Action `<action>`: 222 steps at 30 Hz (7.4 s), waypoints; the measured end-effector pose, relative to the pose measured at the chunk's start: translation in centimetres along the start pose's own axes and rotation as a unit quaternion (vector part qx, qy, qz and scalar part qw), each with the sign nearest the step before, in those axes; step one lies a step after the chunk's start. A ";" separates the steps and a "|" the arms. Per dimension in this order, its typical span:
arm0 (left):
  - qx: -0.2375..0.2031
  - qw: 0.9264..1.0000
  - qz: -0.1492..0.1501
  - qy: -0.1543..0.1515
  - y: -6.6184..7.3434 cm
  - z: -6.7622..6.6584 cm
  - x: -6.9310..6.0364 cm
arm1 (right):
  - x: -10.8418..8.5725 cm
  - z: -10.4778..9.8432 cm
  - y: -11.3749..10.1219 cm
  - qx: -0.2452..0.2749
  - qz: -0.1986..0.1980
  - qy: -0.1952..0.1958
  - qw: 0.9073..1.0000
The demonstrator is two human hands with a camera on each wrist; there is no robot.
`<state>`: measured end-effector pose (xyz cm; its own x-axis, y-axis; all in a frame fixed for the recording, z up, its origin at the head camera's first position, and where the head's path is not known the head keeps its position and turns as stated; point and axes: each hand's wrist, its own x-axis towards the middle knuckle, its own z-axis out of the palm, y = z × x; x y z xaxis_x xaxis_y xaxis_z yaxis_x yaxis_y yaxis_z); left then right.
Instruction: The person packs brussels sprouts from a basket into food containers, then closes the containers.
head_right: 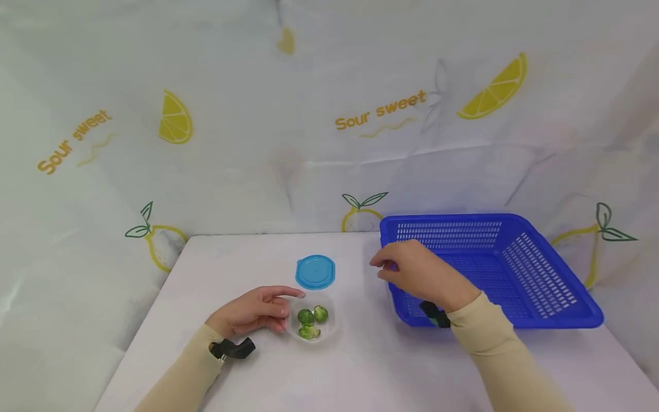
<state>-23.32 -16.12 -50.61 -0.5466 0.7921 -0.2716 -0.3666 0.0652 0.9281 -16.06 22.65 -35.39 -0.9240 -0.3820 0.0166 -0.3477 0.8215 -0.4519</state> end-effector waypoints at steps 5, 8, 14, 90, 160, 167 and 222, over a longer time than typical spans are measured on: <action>-0.002 1.000 0.003 -0.002 0.0 -0.1 -0.1 | -0.5 -1.9 5.0 0.008 0.026 -0.030 0.999; -0.007 1.000 0.000 -0.002 -0.2 -0.1 -0.4 | -0.4 -1.8 8.0 0.011 0.047 -0.059 0.997; -0.011 1.000 0.005 -0.006 -0.2 0.0 -0.6 | -0.1 -1.4 12.5 0.050 0.085 -0.097 0.990; -0.019 1.000 0.016 -0.012 0.1 0.1 -0.3 | 0.6 -2.0 12.1 0.038 0.077 -0.084 0.993; -0.041 0.999 0.005 0.006 0.0 -0.1 -0.2 | 3.7 9.7 -5.2 0.067 -0.083 -0.057 0.993; -0.043 0.999 0.006 0.005 0.0 -0.2 -0.2 | 3.8 9.7 -5.4 0.058 -0.091 -0.057 0.993; -0.031 0.999 0.010 -0.003 -0.1 -0.2 -0.1 | 0.3 -1.1 2.4 0.018 0.003 -0.005 1.000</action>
<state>-23.39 -16.32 -50.73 -0.5505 0.7963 -0.2508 -0.4018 0.0106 0.9157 -17.39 24.96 -35.51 -0.9243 -0.3815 0.0055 -0.3365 0.8083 -0.4831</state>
